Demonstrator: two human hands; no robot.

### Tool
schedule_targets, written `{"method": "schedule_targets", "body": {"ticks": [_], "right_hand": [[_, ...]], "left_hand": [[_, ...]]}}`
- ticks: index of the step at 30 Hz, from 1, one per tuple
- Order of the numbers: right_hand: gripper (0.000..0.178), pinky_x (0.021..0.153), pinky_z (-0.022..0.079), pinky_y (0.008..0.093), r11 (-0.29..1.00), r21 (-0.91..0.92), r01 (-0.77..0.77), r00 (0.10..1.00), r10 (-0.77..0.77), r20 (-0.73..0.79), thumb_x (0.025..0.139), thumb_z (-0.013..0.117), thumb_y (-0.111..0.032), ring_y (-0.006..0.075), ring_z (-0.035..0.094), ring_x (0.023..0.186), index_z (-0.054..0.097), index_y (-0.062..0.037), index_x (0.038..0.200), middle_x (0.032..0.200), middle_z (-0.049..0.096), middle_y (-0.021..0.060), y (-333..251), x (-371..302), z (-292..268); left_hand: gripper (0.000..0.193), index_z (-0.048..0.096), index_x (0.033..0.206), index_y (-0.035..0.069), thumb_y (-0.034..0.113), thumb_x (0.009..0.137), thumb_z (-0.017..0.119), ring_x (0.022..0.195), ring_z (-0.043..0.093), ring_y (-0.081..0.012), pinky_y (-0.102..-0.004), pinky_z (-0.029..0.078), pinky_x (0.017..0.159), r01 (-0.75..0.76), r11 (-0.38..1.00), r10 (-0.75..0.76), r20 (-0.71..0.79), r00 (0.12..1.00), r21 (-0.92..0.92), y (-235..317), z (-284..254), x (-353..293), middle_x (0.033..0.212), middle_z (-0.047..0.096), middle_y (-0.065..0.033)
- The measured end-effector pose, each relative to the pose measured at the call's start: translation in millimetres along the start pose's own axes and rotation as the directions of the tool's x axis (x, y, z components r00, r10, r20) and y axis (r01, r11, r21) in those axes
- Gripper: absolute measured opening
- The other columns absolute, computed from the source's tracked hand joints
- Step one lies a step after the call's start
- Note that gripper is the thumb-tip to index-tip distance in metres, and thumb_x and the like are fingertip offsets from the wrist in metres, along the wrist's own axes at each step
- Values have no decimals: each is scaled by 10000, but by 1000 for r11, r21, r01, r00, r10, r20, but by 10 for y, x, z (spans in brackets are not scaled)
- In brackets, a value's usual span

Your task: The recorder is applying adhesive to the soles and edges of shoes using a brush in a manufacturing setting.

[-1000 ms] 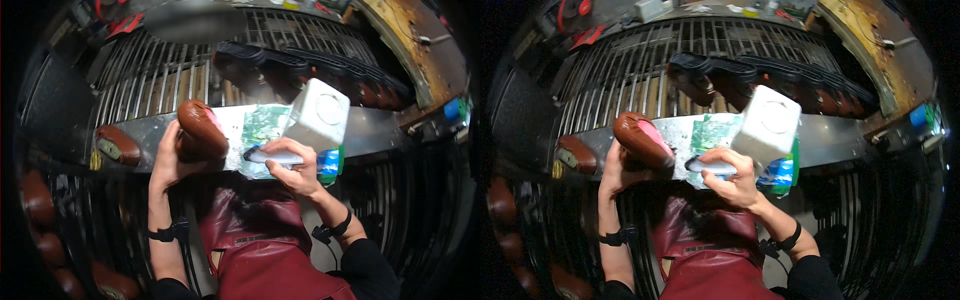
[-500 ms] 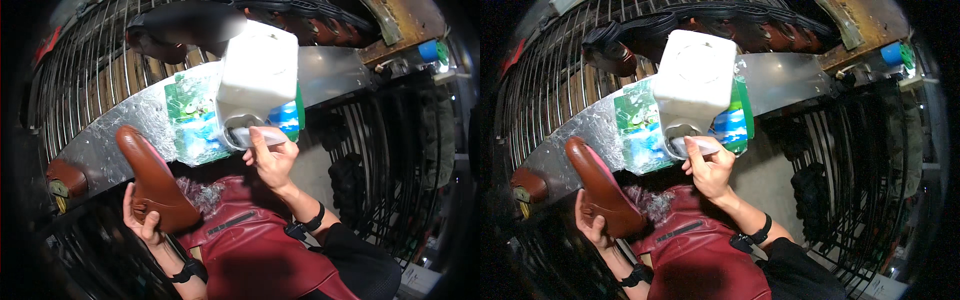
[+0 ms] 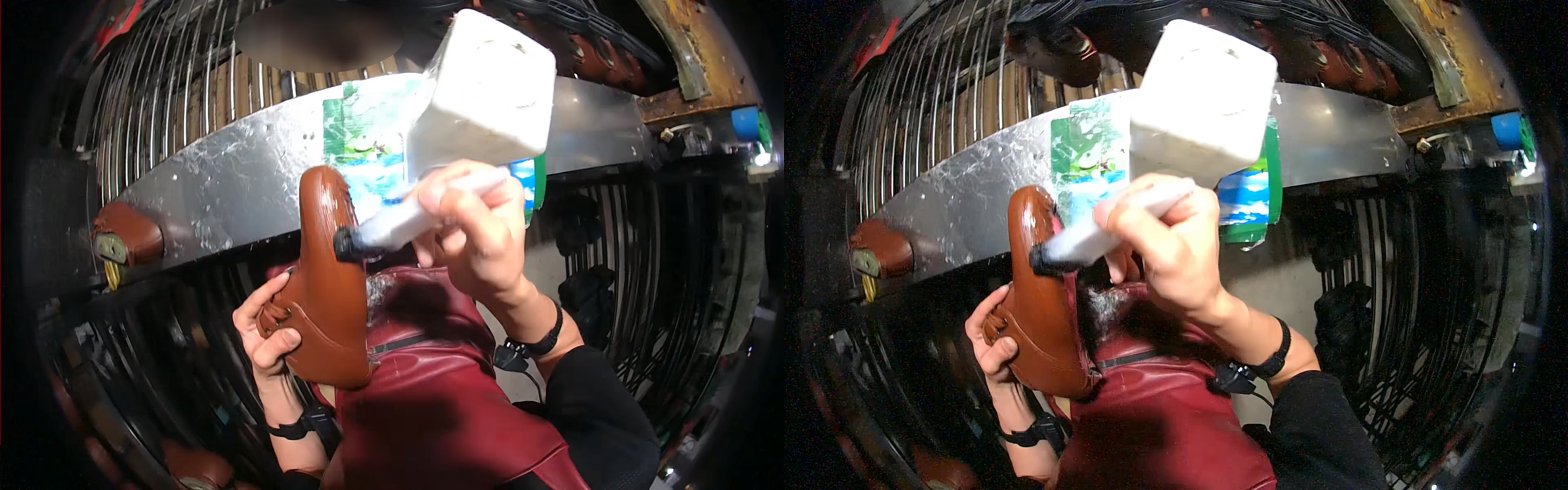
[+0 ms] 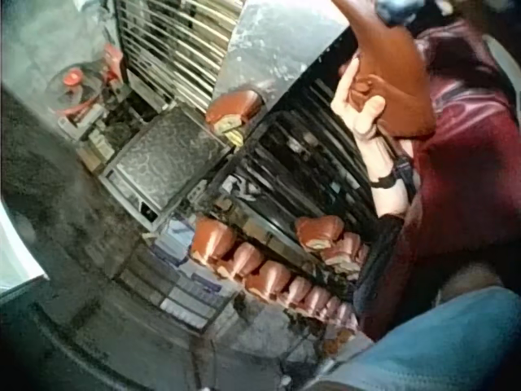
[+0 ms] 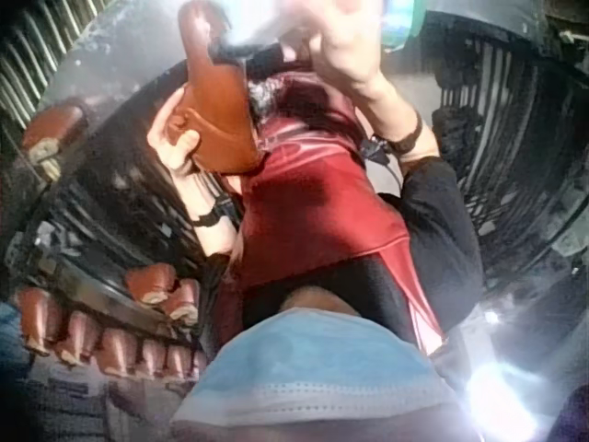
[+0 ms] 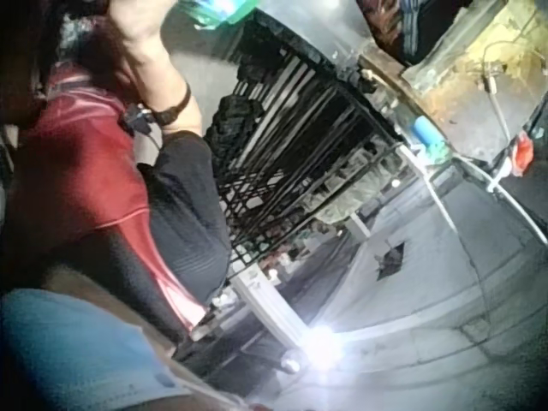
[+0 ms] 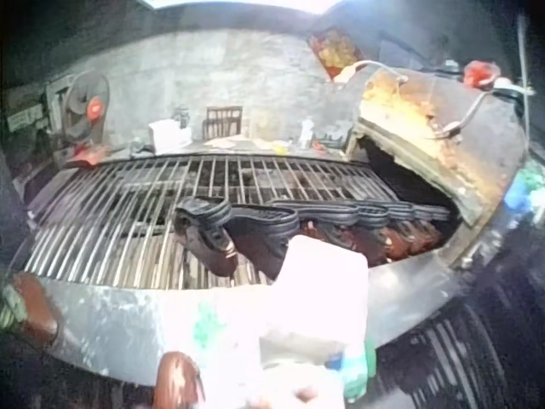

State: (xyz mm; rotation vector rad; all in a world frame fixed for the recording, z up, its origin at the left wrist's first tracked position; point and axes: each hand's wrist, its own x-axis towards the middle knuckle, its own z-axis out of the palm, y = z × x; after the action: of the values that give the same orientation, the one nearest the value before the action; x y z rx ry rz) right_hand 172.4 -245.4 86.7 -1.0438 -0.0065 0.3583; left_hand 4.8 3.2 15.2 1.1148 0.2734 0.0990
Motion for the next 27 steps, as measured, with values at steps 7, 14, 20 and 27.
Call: {"method": "schedule_targets", "body": {"ticks": [7,14,20,27], "right_hand": [[146,683,588,331,976,-189,111,974,-70,214,924,690,-48,217,714,741,693,98,939,959,750,260,267,-672,85],[124,668,585,308,875,-344,340,809,-85,582,828,793,3,199,745,743,716,66,902,852,754,159,125,-977,109],[108,596,537,257,925,-310,220,900,-70,430,866,744,-17,98,688,679,750,38,959,819,758,95,51,-680,230],[227,785,621,421,736,-224,639,609,-307,731,734,749,5,340,762,845,702,108,931,922,754,243,-244,-596,275]], "left_hand": [[772,550,1422,-140,268,821,811,1229,687,-351,-462,513,1116,-42,996,38,-48,998,-75,-10,-34,79,1347,668,-272],[658,515,1435,-127,254,946,733,1192,698,-309,-427,539,1074,-62,993,56,-56,997,-103,87,-54,159,1341,667,-233],[375,602,1341,-18,224,1054,597,1065,715,-203,-344,573,962,-16,986,1,-94,996,-165,210,44,191,1211,714,-124],[372,622,1324,9,293,1097,547,1052,727,-232,-393,594,945,83,851,-158,-102,982,-519,219,109,158,1203,725,-133]]}}
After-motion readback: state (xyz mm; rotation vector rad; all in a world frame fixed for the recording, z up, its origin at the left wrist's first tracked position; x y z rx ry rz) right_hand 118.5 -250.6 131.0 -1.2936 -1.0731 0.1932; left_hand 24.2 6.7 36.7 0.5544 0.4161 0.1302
